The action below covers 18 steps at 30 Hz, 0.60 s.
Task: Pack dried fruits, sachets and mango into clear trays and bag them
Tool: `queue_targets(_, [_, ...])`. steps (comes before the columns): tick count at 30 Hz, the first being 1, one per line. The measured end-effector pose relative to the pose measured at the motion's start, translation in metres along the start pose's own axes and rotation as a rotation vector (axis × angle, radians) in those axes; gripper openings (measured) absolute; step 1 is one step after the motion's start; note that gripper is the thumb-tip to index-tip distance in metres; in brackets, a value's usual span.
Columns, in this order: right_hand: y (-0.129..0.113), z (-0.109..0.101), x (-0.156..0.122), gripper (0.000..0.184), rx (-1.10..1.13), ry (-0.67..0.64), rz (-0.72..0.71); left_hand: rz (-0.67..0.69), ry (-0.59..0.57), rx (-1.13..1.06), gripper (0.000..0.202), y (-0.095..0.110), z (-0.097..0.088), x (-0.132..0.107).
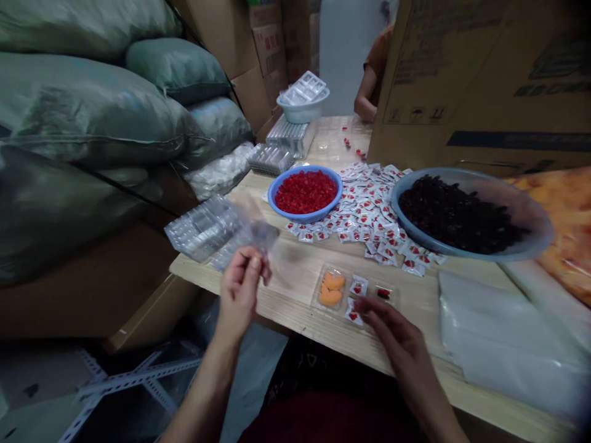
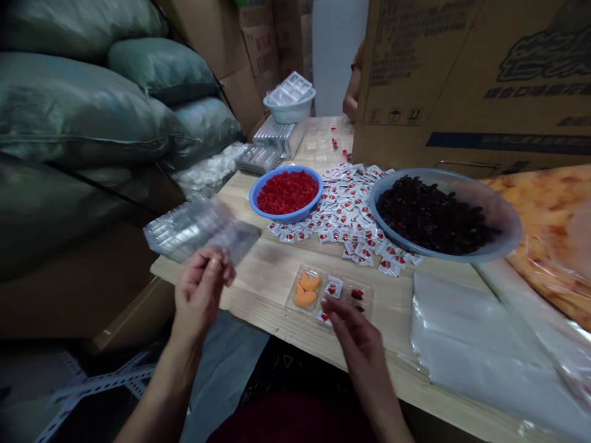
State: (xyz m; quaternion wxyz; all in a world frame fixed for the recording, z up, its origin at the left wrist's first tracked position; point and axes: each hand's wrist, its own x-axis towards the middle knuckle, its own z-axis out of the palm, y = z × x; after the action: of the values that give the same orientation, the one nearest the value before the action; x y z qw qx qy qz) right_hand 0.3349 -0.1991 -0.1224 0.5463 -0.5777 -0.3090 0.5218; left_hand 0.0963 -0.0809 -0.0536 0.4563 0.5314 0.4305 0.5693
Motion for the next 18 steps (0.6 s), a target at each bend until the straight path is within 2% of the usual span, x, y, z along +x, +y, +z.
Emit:
queue_targets(3, [-0.007,0.026,0.003,0.055,0.362,-0.095,0.127,-0.213,-0.122,-0.347,0.014,-0.006,0.044,-0.047])
queue_targets(5, [-0.008,0.025,0.006,0.054,0.483,-0.022,0.13,-0.378,-0.162,-0.455,0.014,-0.015,0.061,-0.066])
queue_targets(7, [-0.007,0.01,0.009,0.05,0.459,0.111,0.081,-0.508,-0.164,-0.523,0.019,-0.025,0.064,-0.071])
queue_targets(9, [-0.002,-0.01,0.009,0.046,0.338,0.202,0.019,-0.577,-0.14,-0.547,0.033,-0.034,0.058,-0.063])
queue_targets(11, [0.006,-0.027,0.007,0.045,0.188,0.218,-0.025,-0.566,-0.132,-0.447,0.045,-0.042,0.05,-0.05])
queue_targets(14, [0.024,-0.037,0.004,0.052,0.004,0.239,-0.085,-0.479,-0.187,-0.112,0.051,-0.06,0.045,-0.037])
queue_targets(18, [0.045,-0.038,0.008,0.071,-0.205,0.363,-0.181,-0.369,-0.224,0.187,0.04,-0.09,0.048,-0.032])
